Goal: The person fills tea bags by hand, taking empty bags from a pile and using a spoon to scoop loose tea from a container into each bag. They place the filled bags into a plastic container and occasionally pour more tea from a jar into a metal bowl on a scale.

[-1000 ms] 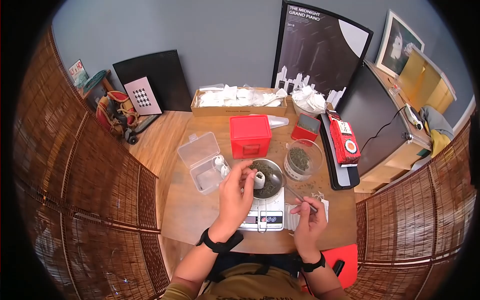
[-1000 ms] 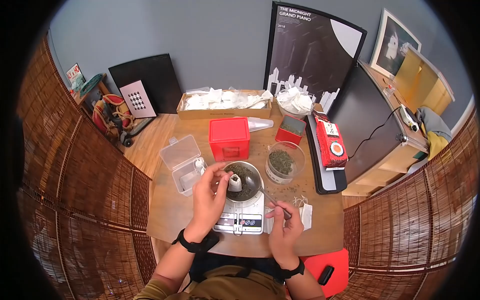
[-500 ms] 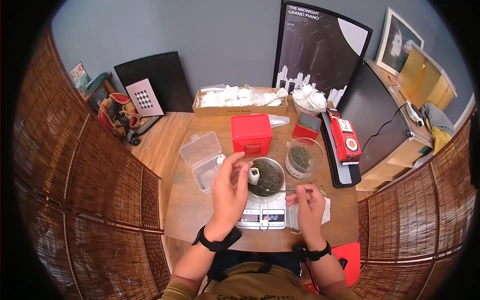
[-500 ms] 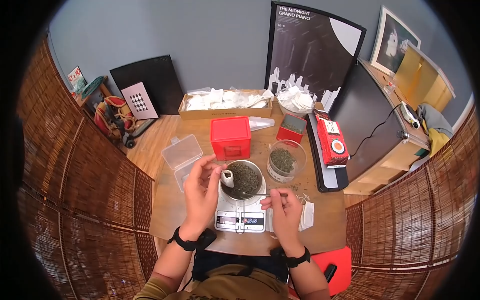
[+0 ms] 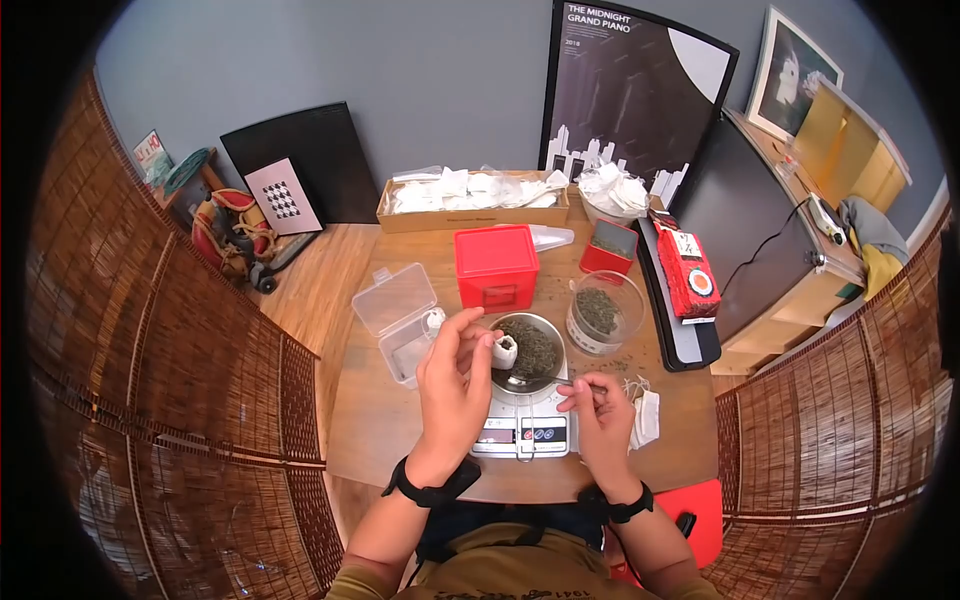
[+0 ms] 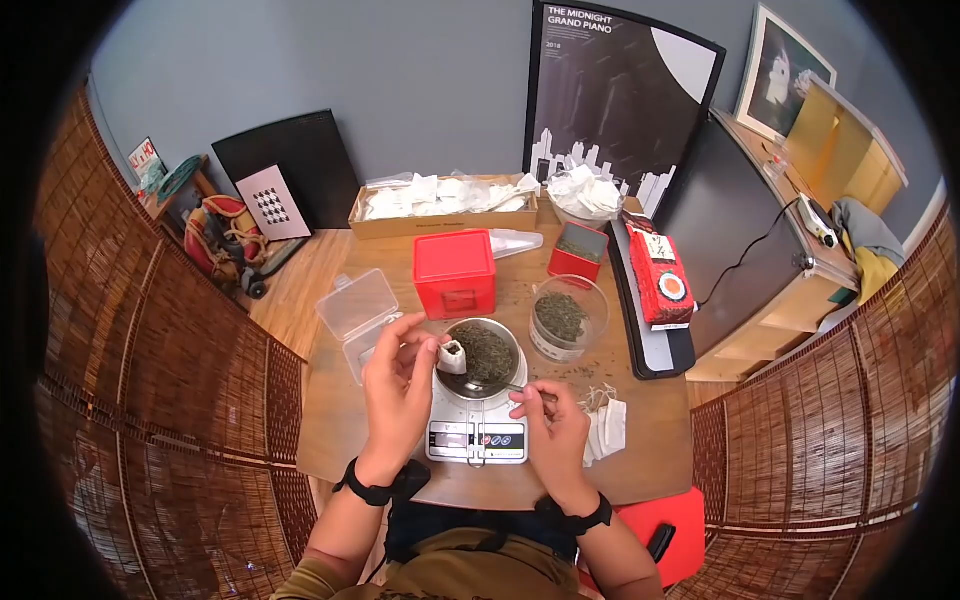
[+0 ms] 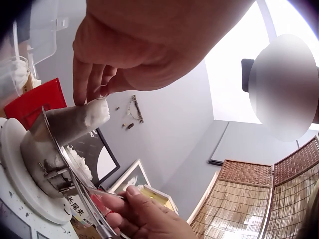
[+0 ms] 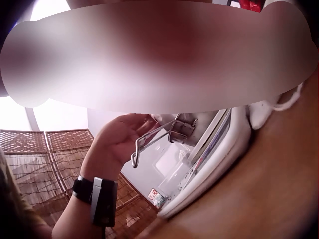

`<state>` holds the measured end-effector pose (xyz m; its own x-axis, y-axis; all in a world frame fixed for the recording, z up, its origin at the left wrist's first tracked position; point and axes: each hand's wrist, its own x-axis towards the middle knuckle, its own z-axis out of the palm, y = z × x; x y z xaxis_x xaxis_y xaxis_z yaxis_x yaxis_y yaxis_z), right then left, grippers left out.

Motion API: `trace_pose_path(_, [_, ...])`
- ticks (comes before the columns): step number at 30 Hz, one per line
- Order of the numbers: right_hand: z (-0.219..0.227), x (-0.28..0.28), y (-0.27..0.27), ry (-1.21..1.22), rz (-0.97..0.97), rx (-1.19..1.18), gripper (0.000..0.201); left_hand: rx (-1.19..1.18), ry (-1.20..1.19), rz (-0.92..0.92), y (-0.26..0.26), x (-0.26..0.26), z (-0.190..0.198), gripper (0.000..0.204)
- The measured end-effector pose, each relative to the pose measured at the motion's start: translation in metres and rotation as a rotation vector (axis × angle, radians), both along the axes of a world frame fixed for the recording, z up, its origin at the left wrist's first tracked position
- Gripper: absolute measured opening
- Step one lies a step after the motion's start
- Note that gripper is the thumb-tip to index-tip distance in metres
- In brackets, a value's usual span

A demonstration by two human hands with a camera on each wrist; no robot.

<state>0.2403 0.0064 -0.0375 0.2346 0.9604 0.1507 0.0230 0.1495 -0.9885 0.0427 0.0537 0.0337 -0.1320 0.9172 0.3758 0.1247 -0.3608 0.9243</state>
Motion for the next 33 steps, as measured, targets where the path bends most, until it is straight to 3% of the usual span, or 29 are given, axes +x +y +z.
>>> trace_pose_path(6, [-0.003,-0.002,0.0,0.084,0.071,-0.029,0.021,0.01,0.018,0.018,0.0,-0.002,-0.002,0.028])
trace_pose_path(22, [0.011,0.026,0.0,0.178,-0.041,-0.028,0.02,-0.074,0.015,-0.123,0.001,0.007,-0.018,0.031])
trace_pose_path(33, [0.023,0.028,0.003,0.244,-0.11,0.013,0.02,-0.075,0.015,-0.125,0.005,0.007,-0.026,0.031])
